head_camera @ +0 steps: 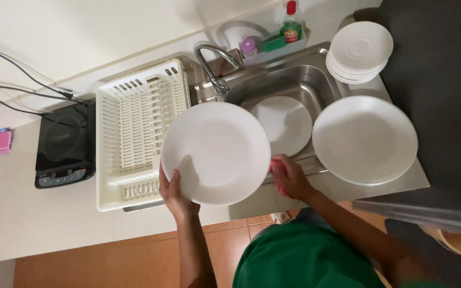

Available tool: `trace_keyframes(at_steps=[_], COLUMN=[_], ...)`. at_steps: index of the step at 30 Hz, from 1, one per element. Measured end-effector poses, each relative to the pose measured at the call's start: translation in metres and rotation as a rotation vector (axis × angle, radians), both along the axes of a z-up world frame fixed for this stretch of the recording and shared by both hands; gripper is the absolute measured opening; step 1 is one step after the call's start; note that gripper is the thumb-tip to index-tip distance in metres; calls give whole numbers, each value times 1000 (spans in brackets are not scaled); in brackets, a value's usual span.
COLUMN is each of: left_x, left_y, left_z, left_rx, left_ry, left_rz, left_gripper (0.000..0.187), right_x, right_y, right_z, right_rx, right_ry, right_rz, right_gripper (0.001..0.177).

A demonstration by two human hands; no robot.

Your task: The person cleans a plate by hand using a cloth.

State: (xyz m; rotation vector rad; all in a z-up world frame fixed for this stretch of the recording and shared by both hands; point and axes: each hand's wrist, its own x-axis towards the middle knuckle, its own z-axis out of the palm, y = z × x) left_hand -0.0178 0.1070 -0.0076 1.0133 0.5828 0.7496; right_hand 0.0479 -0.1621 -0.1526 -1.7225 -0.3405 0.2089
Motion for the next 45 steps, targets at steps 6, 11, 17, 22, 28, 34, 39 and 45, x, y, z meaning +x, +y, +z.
trace_keyframes(at_steps=[6,11,17,22,28,34,39,45], left_x=[10,21,39,62,106,159,178,186], left_y=[-21,-24,-55,-119,-175,-202,-223,-238], left_z=[7,-6,-31,-47,-66,-108,-118,-124], left_rx=[-51,-80,-108,-146,-24,343,465,417], left_ry=[10,35,78,125,127,179,230,314], left_rz=[-105,-166,-279,-505,-792,-1033,-1053,-1066], left_gripper=[54,56,55,57,57,53,50,50], right_x=[-18,-17,-22,-27,-25,-13,-7,-4], right_y=[1,-22,-81,-134,-197,-231,-232,-226], right_z=[-41,-25,50,76,18,-11,-14,-17], right_rx=[-646,-546,284,335,169,84,29,-88], right_ry=[-545,-512,397,501,381,343,339,300], right_rz=[180,130,-333,-497,-711,-815,-908,-1017], right_gripper=[33,33,49,62,57,53,54,50])
